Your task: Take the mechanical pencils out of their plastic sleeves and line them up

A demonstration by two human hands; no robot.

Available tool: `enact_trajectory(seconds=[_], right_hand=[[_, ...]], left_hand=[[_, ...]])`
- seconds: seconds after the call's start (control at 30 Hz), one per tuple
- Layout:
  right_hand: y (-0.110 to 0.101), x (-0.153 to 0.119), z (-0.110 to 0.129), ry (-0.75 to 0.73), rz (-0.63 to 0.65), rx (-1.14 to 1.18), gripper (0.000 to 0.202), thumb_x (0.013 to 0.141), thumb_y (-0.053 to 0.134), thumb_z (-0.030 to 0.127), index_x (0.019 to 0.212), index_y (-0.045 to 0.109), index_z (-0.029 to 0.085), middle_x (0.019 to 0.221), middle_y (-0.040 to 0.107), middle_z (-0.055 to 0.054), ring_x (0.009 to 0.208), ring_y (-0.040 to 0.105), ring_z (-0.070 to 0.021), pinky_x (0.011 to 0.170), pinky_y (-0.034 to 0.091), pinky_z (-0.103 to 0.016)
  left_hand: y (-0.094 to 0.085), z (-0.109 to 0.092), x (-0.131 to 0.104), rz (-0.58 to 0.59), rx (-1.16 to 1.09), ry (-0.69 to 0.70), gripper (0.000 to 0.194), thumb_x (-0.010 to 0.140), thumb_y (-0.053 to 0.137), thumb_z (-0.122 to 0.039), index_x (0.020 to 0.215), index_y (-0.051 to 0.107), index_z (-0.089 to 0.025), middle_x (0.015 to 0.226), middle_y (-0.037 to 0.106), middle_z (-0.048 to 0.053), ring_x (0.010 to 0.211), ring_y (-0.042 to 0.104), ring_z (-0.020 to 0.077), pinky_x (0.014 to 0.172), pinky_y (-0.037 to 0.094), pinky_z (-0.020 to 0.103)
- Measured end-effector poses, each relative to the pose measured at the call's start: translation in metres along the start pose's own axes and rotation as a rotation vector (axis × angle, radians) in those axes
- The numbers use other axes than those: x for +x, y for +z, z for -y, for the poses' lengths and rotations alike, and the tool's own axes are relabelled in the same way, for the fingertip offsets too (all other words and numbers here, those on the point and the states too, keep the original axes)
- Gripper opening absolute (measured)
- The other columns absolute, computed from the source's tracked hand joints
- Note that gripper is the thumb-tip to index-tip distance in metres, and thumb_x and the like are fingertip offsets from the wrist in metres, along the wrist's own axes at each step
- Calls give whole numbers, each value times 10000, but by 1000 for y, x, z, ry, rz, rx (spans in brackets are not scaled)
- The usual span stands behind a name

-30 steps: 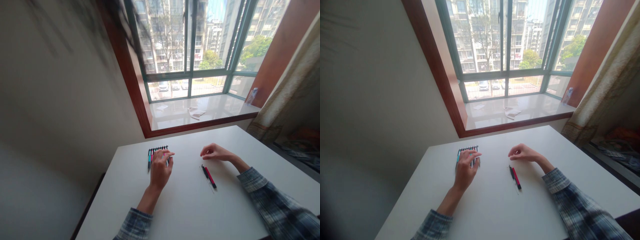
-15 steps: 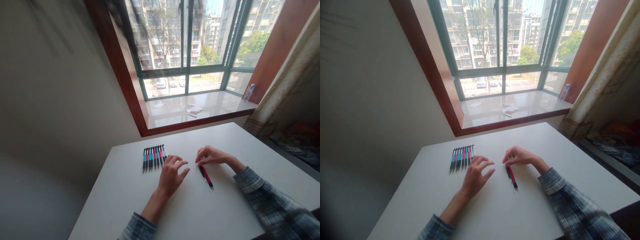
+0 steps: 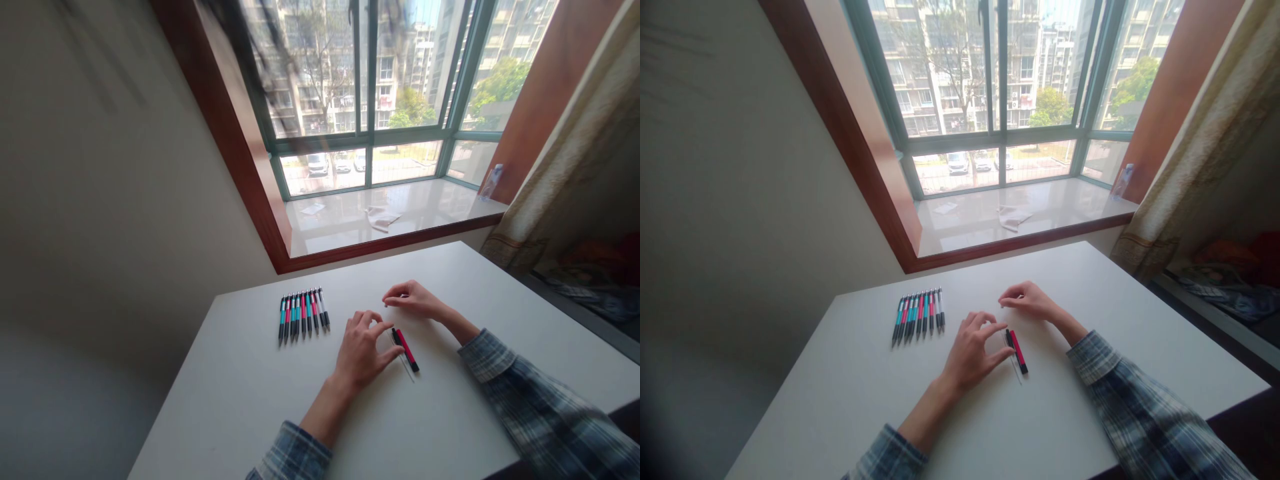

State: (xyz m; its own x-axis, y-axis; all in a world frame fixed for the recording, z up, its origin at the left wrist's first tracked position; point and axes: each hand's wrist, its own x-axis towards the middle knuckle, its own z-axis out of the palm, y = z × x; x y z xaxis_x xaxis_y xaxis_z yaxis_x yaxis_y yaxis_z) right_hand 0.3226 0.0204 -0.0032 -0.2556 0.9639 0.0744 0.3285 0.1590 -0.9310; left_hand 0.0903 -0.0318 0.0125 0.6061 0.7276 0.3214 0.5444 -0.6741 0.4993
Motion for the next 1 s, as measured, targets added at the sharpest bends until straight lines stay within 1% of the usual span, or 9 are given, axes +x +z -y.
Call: enact_trajectory(seconds=[0.3,0.57,0.73,0.83,1.0], right_hand=[[-1,-1,4,16,-5,22,290,818,740,446,908,803,177,937,793,-76,916,708,-251,848,521,-357],[-1,-2,6,22,-20,14,288,816,737,440,897,803,172,920,793,-74,894,703,-242,825,516,-341],[-1,-2,6,23,-22,8,284,816,733,440,887,801,172,907,792,-69,879,700,-237,815,512,-332],[-1,-1,4,18,-21,5,267,823,731,427,886,800,177,910,792,-66,882,698,-236,817,508,-330],[-1,-1,1,14,-23,6,268,828,725,426,893,799,177,920,790,-69,879,696,-235,811,510,-329]], left_hand=[[4,2,4,17,8,0,407,764,830,-455,1126,753,-285,1144,660,66,1103,551,299,991,455,498],[2,-1,4,20,28,11,402,745,849,-429,1102,748,-274,1162,666,68,1112,554,306,989,447,508],[1,-5,4,2,55,36,446,728,867,-392,1130,720,-267,1181,670,67,1120,556,304,993,438,510],[1,-7,4,-2,41,38,455,712,883,-355,1120,706,-261,1156,690,61,1112,564,303,980,441,498],[1,-9,4,-7,-14,27,423,728,872,-266,1104,678,-253,1092,729,38,1098,577,297,955,442,474]])
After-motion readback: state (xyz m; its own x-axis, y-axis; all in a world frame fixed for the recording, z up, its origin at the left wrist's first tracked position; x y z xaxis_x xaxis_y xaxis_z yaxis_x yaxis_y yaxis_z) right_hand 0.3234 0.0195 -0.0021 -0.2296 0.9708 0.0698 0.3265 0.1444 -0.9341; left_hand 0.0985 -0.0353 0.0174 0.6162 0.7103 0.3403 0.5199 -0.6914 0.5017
